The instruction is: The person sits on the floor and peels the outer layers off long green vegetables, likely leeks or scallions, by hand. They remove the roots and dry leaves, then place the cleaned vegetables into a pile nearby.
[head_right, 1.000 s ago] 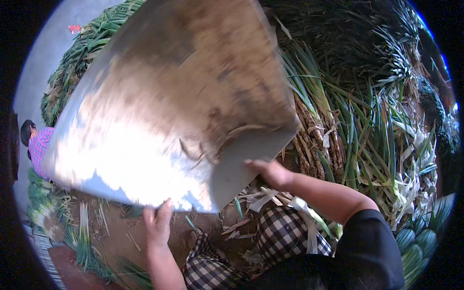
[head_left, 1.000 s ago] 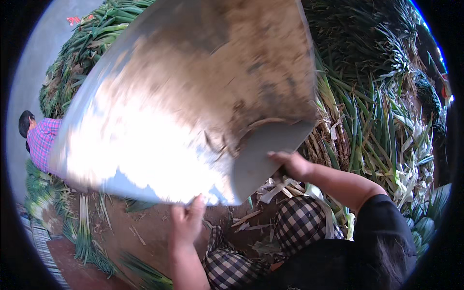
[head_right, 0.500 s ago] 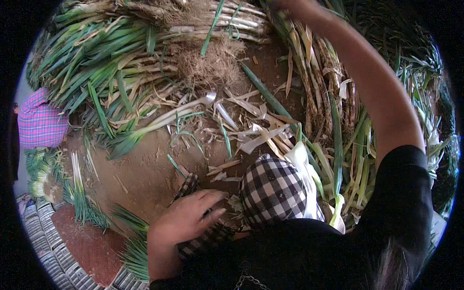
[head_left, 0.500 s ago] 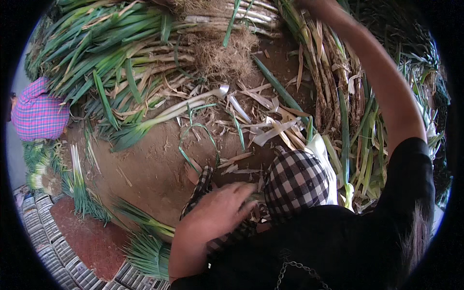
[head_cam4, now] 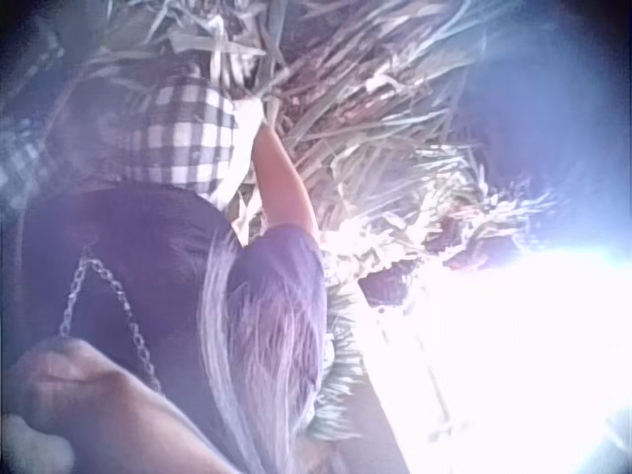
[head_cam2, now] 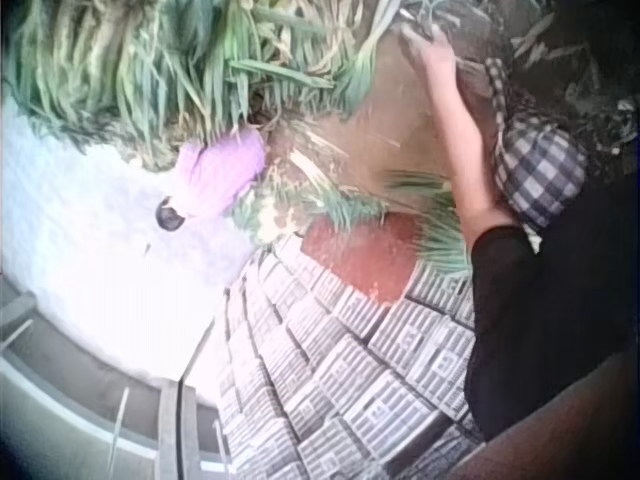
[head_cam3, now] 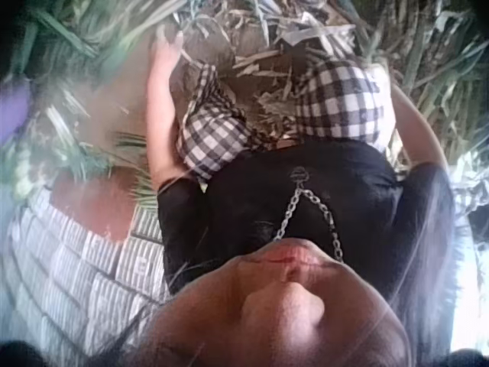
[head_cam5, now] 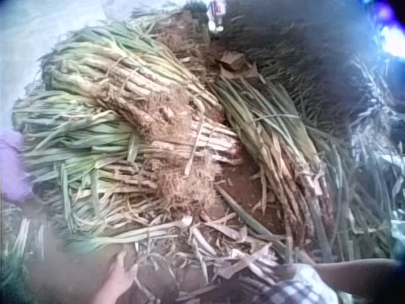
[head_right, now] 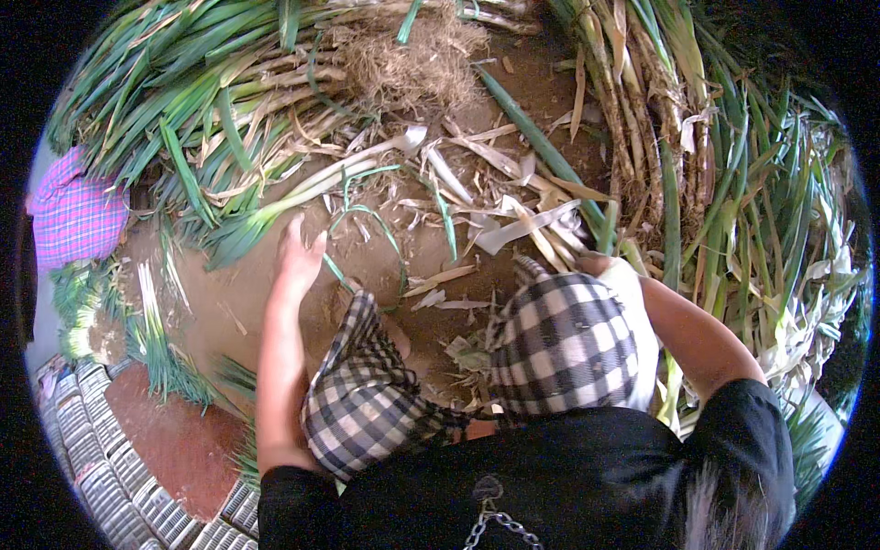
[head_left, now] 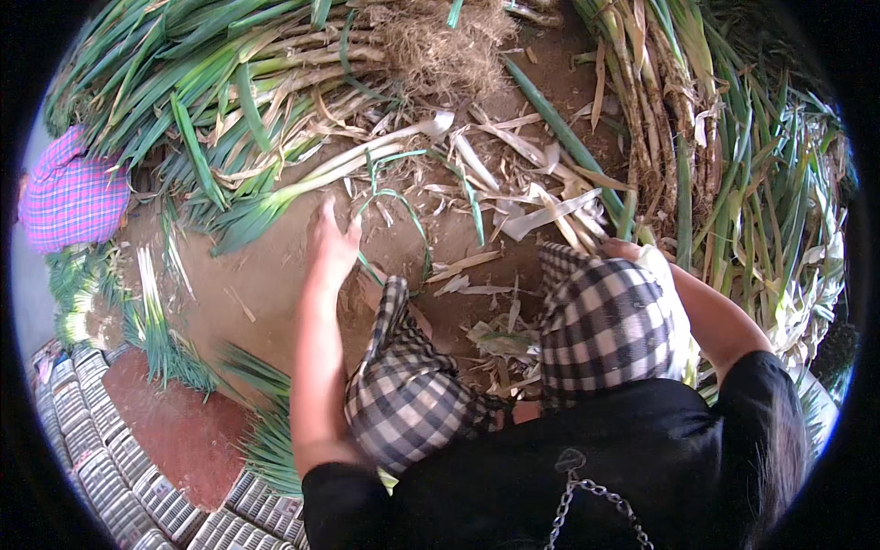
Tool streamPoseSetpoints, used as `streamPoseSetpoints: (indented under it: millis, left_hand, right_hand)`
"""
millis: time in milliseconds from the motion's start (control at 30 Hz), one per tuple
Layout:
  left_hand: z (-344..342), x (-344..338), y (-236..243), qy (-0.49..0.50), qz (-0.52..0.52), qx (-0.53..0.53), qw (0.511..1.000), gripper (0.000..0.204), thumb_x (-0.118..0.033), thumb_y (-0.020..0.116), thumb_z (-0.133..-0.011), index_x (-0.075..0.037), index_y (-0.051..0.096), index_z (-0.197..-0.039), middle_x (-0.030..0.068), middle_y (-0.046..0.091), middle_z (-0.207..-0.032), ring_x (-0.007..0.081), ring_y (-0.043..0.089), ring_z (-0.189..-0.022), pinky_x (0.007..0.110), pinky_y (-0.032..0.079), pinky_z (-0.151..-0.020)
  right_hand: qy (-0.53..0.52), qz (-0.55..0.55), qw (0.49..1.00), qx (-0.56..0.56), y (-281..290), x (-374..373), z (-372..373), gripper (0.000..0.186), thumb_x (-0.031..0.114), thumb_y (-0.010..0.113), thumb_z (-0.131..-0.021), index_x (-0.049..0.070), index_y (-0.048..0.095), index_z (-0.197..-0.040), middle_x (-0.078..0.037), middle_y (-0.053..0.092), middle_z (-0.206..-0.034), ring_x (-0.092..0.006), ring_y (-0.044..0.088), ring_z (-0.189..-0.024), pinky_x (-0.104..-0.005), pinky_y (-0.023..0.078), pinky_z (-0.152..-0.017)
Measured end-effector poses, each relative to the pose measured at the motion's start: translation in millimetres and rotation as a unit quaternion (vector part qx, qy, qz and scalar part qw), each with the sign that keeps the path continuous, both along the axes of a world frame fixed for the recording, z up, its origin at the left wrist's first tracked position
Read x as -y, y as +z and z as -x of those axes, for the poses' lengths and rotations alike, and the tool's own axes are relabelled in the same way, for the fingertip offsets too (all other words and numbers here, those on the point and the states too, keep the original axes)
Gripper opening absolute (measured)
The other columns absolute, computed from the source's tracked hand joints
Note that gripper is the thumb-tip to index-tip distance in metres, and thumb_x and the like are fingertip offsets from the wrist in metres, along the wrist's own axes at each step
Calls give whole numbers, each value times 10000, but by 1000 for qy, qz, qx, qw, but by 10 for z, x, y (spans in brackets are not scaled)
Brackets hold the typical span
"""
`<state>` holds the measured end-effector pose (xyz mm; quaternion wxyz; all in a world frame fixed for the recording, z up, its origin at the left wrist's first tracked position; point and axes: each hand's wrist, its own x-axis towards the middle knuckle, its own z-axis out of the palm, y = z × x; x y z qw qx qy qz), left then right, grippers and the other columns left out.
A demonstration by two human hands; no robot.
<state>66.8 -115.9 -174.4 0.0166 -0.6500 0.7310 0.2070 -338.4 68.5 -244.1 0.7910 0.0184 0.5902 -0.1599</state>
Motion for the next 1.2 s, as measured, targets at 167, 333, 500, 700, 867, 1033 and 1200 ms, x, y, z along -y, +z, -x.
streamPoseSetpoints:
  millis: [167, 333, 500, 700, 867, 1033, 1200]
  left_hand:
    - [-322, -159, -999, 87, -142, -154, 974, 514, -300, 559, -757, 17, 380, -1121, 191, 512, -1002, 255, 520, -902, 336, 406, -786]
    - [-170, -448, -532, 240, -252, -374, 860, 183, -163, 463, -819, -31, 491, -943, 50, 554, -792, 111, 507, -621, 238, 415, -532]
    - [-1186, -1456, -112, 348, 9, -225, 910, 197, -207, 405, -831, -30, 490, -823, 14, 472, -753, 123, 441, -658, 252, 387, -547]
    - [-991, -2732, 215, 530, -186, -205, 802, 247, -237, 416, -829, -10, 513, -810, 31, 494, -759, 151, 461, -678, 265, 398, -584]
    - [-747, -2814, 169, 559, -210, -300, 744, 246, -231, 422, -828, -4, 518, -811, 36, 501, -759, 158, 469, -678, 270, 403, -590]
    - [-660, -2528, 298, 564, -187, -354, 723, 245, -225, 429, -827, 2, 522, -811, 40, 507, -760, 166, 477, -679, 275, 407, -596]
    - [-683, -2245, 555, 571, -139, -433, 683, 244, -218, 435, -826, 7, 527, -811, 45, 514, -761, 173, 486, -680, 280, 412, -602]
  right_hand:
    - [-7, 59, 998, 10, 233, -246, 74, 280, 236, 464, -795, 51, 521, -997, -104, 567, -889, -199, 542, -811, -304, 422, -747]
    - [27, 91, 995, -23, 166, -312, 74, 266, 237, 467, -786, 50, 524, -966, -127, 566, -851, -235, 549, -788, -329, 429, -719]
    - [274, 266, 893, -240, -136, -101, 233, 253, 238, 469, -776, 49, 527, -935, -149, 565, -813, -271, 555, -764, -354, 437, -692]
    - [296, 472, 634, -537, 141, 236, 559, 231, 188, 483, -766, 31, 509, -933, -188, 518, -891, -345, 504, -851, -401, 415, -753]
    - [155, 385, 563, -715, 153, 230, 1053, 402, 76, 590, -660, 16, 459, -1035, -187, 445, -1051, -341, 429, -979, -375, 367, -846]
    - [84, 93, 710, -693, -202, 198, 1774, 508, 270, 559, -725, 35, 373, -1134, -195, 440, -1082, -320, 430, -1001, -375, 354, -873]
    - [134, 147, 744, -637, -169, 377, 1832, 394, 256, 562, -718, -16, 447, -978, -194, 543, -884, -316, 520, -856, -368, 414, -750]
